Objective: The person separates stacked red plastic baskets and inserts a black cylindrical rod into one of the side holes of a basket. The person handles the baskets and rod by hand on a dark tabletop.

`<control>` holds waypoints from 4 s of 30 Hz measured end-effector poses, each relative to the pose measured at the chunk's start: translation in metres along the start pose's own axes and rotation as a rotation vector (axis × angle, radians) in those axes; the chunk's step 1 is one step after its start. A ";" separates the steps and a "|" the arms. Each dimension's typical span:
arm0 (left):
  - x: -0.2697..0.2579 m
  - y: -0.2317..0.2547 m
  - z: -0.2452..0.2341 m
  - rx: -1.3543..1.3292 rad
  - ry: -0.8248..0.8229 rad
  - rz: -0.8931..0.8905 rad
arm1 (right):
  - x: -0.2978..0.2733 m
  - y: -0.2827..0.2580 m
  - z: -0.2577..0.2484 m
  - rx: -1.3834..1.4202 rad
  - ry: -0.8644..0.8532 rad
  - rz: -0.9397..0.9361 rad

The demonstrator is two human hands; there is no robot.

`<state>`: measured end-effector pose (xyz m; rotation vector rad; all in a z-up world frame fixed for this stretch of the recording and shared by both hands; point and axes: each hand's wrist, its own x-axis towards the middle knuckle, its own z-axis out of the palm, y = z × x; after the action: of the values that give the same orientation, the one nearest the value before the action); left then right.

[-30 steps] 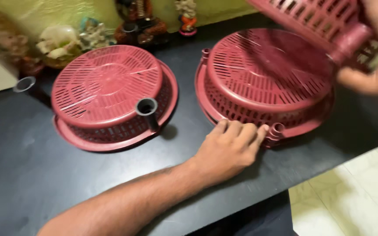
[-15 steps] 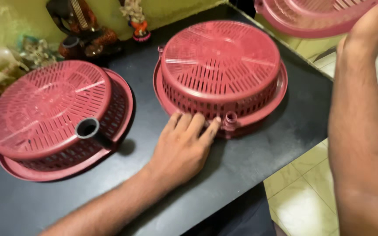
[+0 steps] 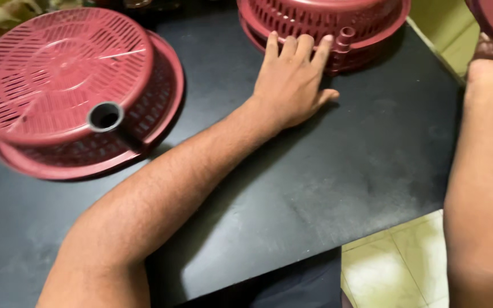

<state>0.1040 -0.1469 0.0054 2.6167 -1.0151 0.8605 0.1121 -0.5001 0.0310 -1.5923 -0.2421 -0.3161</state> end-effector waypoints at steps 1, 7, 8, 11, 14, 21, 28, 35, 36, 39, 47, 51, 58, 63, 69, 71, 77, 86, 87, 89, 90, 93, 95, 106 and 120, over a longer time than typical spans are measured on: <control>-0.004 0.003 -0.006 -0.010 0.055 -0.003 | 0.000 0.003 0.004 0.022 -0.011 0.005; -0.078 0.006 -0.084 0.060 0.197 0.408 | 0.002 0.024 0.035 0.161 -0.058 -0.018; -0.094 0.001 -0.100 0.052 0.202 0.457 | 0.004 0.027 0.041 0.181 -0.070 -0.020; -0.133 -0.033 -0.146 0.094 0.230 0.568 | 0.013 0.027 0.056 0.219 -0.096 -0.040; -0.162 -0.077 -0.182 0.244 0.220 0.494 | 0.027 0.023 0.074 0.254 -0.146 -0.054; -0.210 -0.131 -0.191 0.119 0.125 0.178 | 0.052 0.003 0.095 0.306 -0.226 -0.091; -0.230 -0.120 -0.169 0.196 0.200 0.114 | 0.069 0.014 0.119 0.310 -0.271 0.019; -0.226 -0.114 -0.172 0.092 0.162 -0.008 | 0.075 0.024 0.060 0.482 -0.240 -0.119; -0.223 -0.113 -0.172 0.097 0.150 -0.011 | 0.081 0.020 0.056 0.470 -0.209 -0.138; -0.222 -0.110 -0.169 0.136 0.122 -0.014 | 0.091 0.012 0.058 0.434 -0.161 -0.138; -0.222 -0.107 -0.169 0.095 0.081 0.003 | 0.063 0.012 0.051 0.396 -0.110 -0.106; -0.222 -0.108 -0.168 0.119 0.113 0.034 | 0.054 0.013 0.045 0.368 -0.104 -0.082; -0.221 -0.108 -0.171 0.109 0.009 -0.002 | 0.056 0.018 0.065 0.394 0.110 -0.046; -0.222 -0.109 -0.173 0.071 -0.003 -0.004 | 0.054 0.017 0.075 0.133 0.328 0.045; -0.225 -0.118 -0.175 -0.087 0.015 0.036 | 0.039 -0.014 0.124 -0.063 0.391 -0.211; -0.227 -0.118 -0.176 -0.048 0.038 0.032 | 0.025 -0.031 0.167 -0.182 0.378 -0.453; -0.228 -0.122 -0.179 -0.044 0.111 -0.044 | -0.045 -0.050 0.301 -0.782 -0.134 -1.489; -0.227 -0.119 -0.173 0.093 0.062 0.076 | -0.085 -0.045 0.325 -0.713 -0.580 -1.215; -0.227 -0.118 -0.174 0.083 0.056 0.096 | -0.085 -0.044 0.324 -0.722 -0.572 -1.182; -0.225 -0.114 -0.173 0.076 0.097 0.068 | -0.085 -0.041 0.324 -0.740 -0.553 -1.111; -0.224 -0.111 -0.173 0.072 0.116 0.055 | -0.086 -0.039 0.325 -0.751 -0.569 -1.099; -0.222 -0.106 -0.176 0.009 0.127 0.057 | -0.088 -0.035 0.330 -0.775 -0.614 -1.053; -0.223 -0.103 -0.179 -0.002 0.151 0.064 | -0.091 -0.035 0.333 -0.777 -0.639 -1.009; -0.222 -0.091 -0.181 -0.061 0.260 -0.020 | -0.094 -0.036 0.337 -0.774 -0.717 -0.958; -0.225 -0.085 -0.187 -0.179 0.382 0.087 | -0.084 -0.027 0.327 -0.752 -0.613 -0.866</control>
<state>-0.0560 0.1115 0.0256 2.1629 -1.0462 1.1726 0.0411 -0.1687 0.0172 -2.2294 -1.4408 -0.6196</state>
